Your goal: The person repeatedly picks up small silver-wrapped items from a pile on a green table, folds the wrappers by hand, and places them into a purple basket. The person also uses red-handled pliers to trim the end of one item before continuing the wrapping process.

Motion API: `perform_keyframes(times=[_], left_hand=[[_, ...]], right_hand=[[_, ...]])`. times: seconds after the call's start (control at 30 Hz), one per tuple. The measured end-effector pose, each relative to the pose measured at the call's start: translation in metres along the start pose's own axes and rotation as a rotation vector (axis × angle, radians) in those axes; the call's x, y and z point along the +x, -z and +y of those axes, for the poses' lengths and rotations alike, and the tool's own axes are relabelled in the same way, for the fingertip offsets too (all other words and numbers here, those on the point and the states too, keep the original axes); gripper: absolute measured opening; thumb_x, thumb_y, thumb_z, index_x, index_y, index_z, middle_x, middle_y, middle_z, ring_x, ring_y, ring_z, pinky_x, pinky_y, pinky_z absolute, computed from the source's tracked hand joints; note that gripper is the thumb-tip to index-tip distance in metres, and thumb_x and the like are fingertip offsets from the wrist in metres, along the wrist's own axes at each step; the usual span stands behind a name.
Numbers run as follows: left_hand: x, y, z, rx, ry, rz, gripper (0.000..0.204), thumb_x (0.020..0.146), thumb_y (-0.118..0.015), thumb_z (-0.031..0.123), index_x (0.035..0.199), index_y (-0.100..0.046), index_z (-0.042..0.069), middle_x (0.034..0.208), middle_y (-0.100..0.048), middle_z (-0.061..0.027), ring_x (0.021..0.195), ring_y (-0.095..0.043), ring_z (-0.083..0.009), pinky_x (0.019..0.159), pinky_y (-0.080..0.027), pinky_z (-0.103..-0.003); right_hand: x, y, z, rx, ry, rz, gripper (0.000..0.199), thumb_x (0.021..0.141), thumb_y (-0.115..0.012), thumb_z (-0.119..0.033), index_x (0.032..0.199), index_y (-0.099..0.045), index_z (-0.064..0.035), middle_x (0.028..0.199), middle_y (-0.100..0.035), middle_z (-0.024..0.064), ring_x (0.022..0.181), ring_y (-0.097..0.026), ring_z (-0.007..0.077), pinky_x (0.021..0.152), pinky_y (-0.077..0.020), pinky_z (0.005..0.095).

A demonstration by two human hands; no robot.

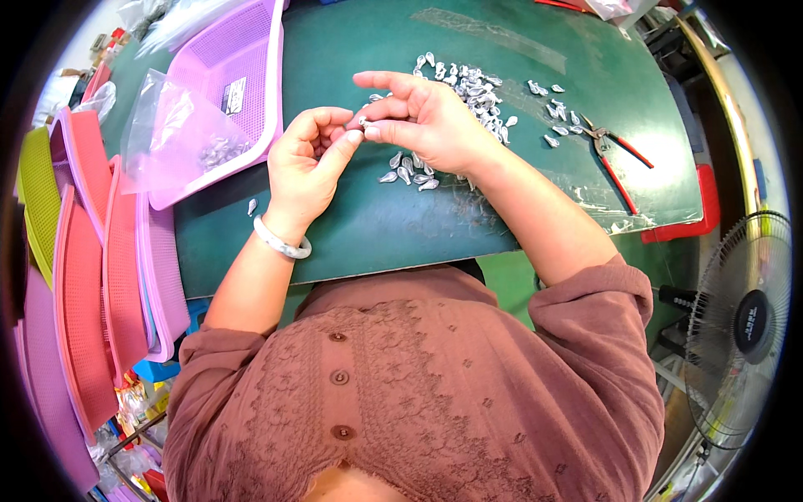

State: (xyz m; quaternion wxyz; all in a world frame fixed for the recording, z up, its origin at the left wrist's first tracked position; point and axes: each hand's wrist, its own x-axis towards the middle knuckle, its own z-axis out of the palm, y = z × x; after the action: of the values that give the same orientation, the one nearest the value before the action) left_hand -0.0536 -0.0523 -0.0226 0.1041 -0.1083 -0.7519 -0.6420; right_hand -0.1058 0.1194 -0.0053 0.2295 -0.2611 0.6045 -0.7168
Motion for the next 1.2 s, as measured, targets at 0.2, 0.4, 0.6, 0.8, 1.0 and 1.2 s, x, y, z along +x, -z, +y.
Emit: perform_keyframes(times=[0.2,0.4,0.6,0.8,1.0,1.2], left_hand=[[0.0008,-0.0029,-0.0026,-0.074,-0.066,0.064,0.014,0.076,-0.063,0.002,0.090,-0.060,0.000,0.071,-0.056,0.0018,0.060,-0.048,-0.0017,0.053,-0.040,-0.015],[-0.0003,-0.0027,0.0044,-0.089,-0.101,0.038,0.013,0.078,-0.061,0.001,0.091,-0.058,-0.001,0.075,-0.062,-0.0030,0.063,-0.055,-0.0034,0.054,-0.042,-0.015],[0.0001,-0.0016,0.0053,-0.096,-0.117,0.026,0.012,0.079,-0.059,0.000,0.091,-0.057,-0.001,0.075,-0.063,-0.0046,0.066,-0.058,-0.0050,0.054,-0.043,-0.015],[-0.0003,-0.0018,0.0034,-0.096,-0.106,0.022,0.013,0.079,-0.060,0.001,0.091,-0.057,-0.001,0.075,-0.063,-0.0042,0.066,-0.057,-0.0045,0.054,-0.042,-0.015],[-0.0003,-0.0010,0.0016,-0.085,-0.080,0.008,0.012,0.079,-0.060,0.002,0.091,-0.057,0.000,0.073,-0.062,-0.0023,0.061,-0.053,-0.0029,0.053,-0.041,-0.015],[-0.0003,-0.0021,-0.0023,-0.075,0.042,0.033,0.011,0.082,-0.059,0.010,0.086,-0.056,0.001,0.069,-0.055,0.0015,0.059,-0.048,-0.0034,0.054,-0.041,-0.017]], right_hand=[[0.0003,0.0001,-0.0003,0.083,-0.020,-0.022,0.052,0.080,-0.057,0.002,0.127,-0.035,0.0031,0.095,-0.062,0.0094,0.089,-0.058,0.0124,0.082,-0.0462,0.0247],[0.0010,0.0019,0.0009,0.143,-0.026,-0.054,0.052,0.080,-0.056,0.002,0.127,-0.035,0.0037,0.093,-0.062,0.0091,0.084,-0.058,0.0125,0.079,-0.0467,0.0246],[0.0021,0.0023,0.0022,0.142,-0.020,-0.062,0.052,0.080,-0.056,0.002,0.127,-0.034,0.0038,0.093,-0.062,0.0092,0.082,-0.057,0.0127,0.078,-0.0465,0.0245],[0.0020,0.0021,0.0015,0.134,-0.024,-0.059,0.052,0.080,-0.056,0.002,0.127,-0.034,0.0038,0.093,-0.062,0.0095,0.082,-0.057,0.0123,0.078,-0.0464,0.0244],[0.0011,0.0018,0.0010,0.097,-0.011,-0.053,0.052,0.080,-0.056,0.001,0.128,-0.034,0.0039,0.092,-0.062,0.0092,0.082,-0.057,0.0122,0.078,-0.0466,0.0244],[-0.0019,0.0009,0.0048,-0.453,0.159,0.018,0.057,0.079,-0.055,0.002,0.131,-0.033,-0.0053,0.090,-0.062,0.0056,0.083,-0.057,0.0114,0.076,-0.0449,0.0250]])
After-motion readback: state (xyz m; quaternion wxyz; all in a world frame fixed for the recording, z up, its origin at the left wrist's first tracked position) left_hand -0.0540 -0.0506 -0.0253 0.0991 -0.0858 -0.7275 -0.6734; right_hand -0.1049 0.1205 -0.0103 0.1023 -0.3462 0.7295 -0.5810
